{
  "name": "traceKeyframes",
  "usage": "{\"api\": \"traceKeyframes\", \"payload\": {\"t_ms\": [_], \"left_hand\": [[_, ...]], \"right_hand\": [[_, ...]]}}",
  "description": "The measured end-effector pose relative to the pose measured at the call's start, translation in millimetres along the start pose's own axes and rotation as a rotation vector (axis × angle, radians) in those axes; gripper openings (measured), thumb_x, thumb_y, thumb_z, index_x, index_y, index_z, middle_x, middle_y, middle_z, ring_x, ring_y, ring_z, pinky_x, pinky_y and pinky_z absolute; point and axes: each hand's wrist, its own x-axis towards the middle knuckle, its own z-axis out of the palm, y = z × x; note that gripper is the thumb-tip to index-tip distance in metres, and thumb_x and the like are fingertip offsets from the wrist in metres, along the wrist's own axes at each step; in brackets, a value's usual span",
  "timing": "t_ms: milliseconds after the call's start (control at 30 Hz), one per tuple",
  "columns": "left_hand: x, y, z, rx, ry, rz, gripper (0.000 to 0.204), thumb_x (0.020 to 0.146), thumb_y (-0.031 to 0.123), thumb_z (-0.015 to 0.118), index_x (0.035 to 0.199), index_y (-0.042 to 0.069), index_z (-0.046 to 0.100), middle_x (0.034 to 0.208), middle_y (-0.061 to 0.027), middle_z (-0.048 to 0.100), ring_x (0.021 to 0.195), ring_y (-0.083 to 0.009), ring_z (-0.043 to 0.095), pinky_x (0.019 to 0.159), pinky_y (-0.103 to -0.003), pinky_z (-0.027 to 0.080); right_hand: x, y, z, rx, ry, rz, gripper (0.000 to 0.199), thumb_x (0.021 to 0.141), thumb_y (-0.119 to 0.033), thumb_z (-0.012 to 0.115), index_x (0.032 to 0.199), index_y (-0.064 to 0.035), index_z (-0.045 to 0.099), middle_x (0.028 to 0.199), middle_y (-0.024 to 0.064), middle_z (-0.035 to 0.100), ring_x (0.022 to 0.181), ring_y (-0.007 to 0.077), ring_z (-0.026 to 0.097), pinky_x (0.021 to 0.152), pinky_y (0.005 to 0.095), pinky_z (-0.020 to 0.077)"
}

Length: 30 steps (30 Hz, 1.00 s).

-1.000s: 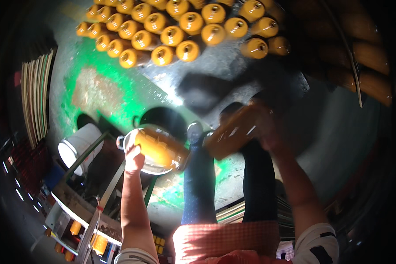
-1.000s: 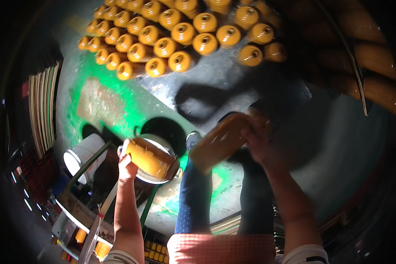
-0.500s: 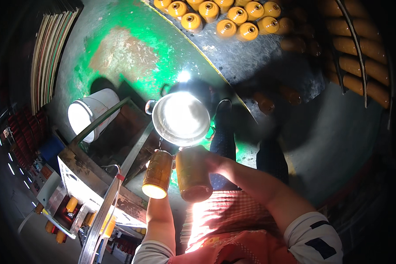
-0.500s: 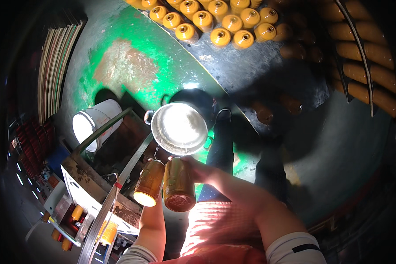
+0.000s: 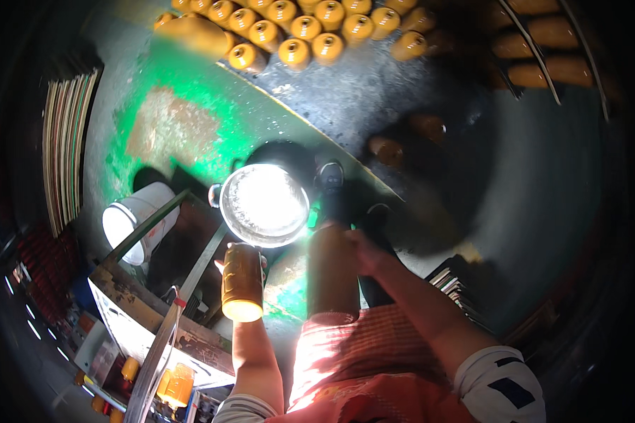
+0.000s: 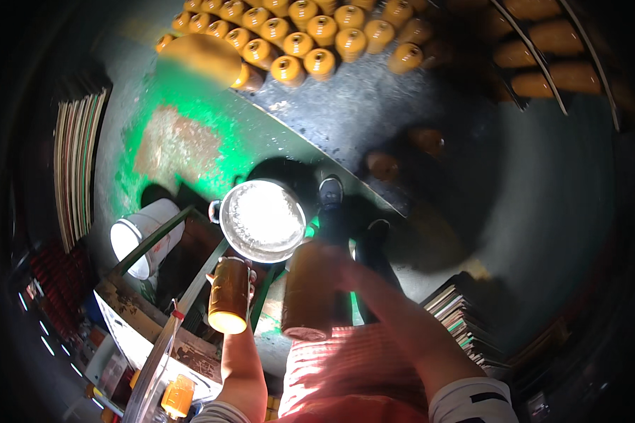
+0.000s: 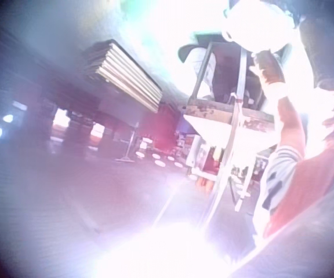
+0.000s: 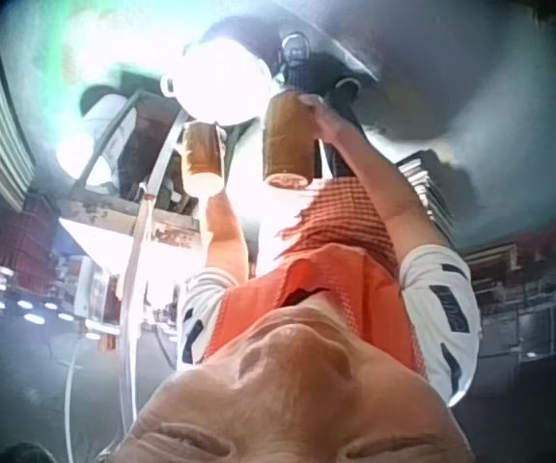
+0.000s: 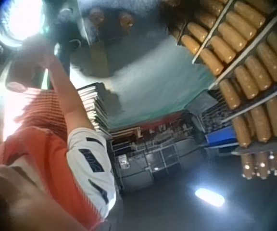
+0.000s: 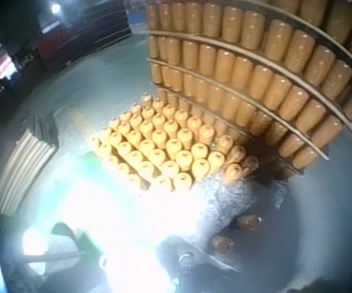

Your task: The person repeatedly picks up yellow cylindrical containers from a rack, dips them into a metal pot of liquid, and places them onto a metal tray. The person handles the containers by hand and continues the cycle throughout the clip.

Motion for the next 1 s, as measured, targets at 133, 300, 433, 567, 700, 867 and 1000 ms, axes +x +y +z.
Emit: {"api": "traceKeyframes", "payload": {"t_ms": [133,300,433,567,700,867,1000], "left_hand": [[67,-11,50,0.232,0.146,0.180,0.054,0.100,0.048,0.048,0.134,0.007,0.049,0.119,-0.0139,0.061,0.104,-0.0274,0.062,0.090,-0.044,0.052],[155,-63,170,1.156,-0.075,0.647,0.044,0.087,0.013,0.073,0.128,-0.001,0.062,0.124,-0.0150,0.063,0.118,-0.0265,0.058,0.102,-0.039,0.046],[267,-130,171,1.690,-0.153,1.235,0.049,0.075,0.021,0.086,0.121,0.016,0.071,0.136,-0.0176,0.050,0.125,-0.0329,0.050,0.107,-0.040,0.041],[339,-172,177,1.834,-0.226,1.265,0.053,0.069,0.024,0.088,0.120,0.029,0.072,0.136,-0.0136,0.050,0.115,-0.0305,0.052,0.098,-0.040,0.044],[356,-192,168,1.847,-0.298,1.223,0.050,0.069,0.021,0.087,0.116,0.030,0.074,0.140,-0.0136,0.048,0.119,-0.0337,0.050,0.102,-0.041,0.041],[341,-191,177,1.850,-0.405,1.221,0.032,0.070,0.014,0.083,0.101,0.024,0.080,0.137,-0.0101,0.054,0.122,-0.0305,0.050,0.103,-0.040,0.044],[357,-200,211,1.635,-0.549,1.038,0.028,0.072,0.006,0.082,0.098,0.015,0.078,0.117,-0.0063,0.064,0.096,-0.0204,0.062,0.084,-0.031,0.052]], "right_hand": [[-85,-70,-68,-0.564,0.342,-0.607,0.053,0.088,-0.033,0.064,0.134,-0.0100,0.054,0.115,0.0087,0.062,0.107,0.0208,0.061,0.095,0.0338,0.0498],[-113,-122,-150,-1.300,0.892,-1.054,0.043,0.080,-0.011,0.075,0.122,-0.0131,0.068,0.125,0.0114,0.055,0.117,0.0247,0.056,0.098,0.0335,0.0479],[-57,-161,-236,-1.552,1.026,-1.350,0.047,0.073,-0.006,0.080,0.118,-0.0169,0.070,0.130,0.0136,0.051,0.120,0.0306,0.054,0.101,0.0375,0.0466],[-10,-187,-262,-1.443,1.113,-1.359,0.046,0.073,-0.009,0.082,0.116,-0.0216,0.072,0.136,0.0166,0.046,0.124,0.0347,0.050,0.103,0.0422,0.0447],[7,-190,-261,-1.472,1.207,-1.300,0.043,0.074,-0.009,0.081,0.114,-0.0231,0.073,0.140,0.0192,0.042,0.127,0.0356,0.047,0.104,0.0426,0.0435],[3,-209,-250,-1.713,1.128,-1.415,0.036,0.079,-0.006,0.076,0.112,-0.0200,0.074,0.136,0.0150,0.050,0.124,0.0329,0.050,0.102,0.0380,0.0440],[18,-232,-247,-1.382,0.913,-1.288,0.027,0.081,-0.005,0.075,0.107,-0.0138,0.074,0.121,0.0097,0.059,0.106,0.0231,0.061,0.088,0.0316,0.0498]]}}
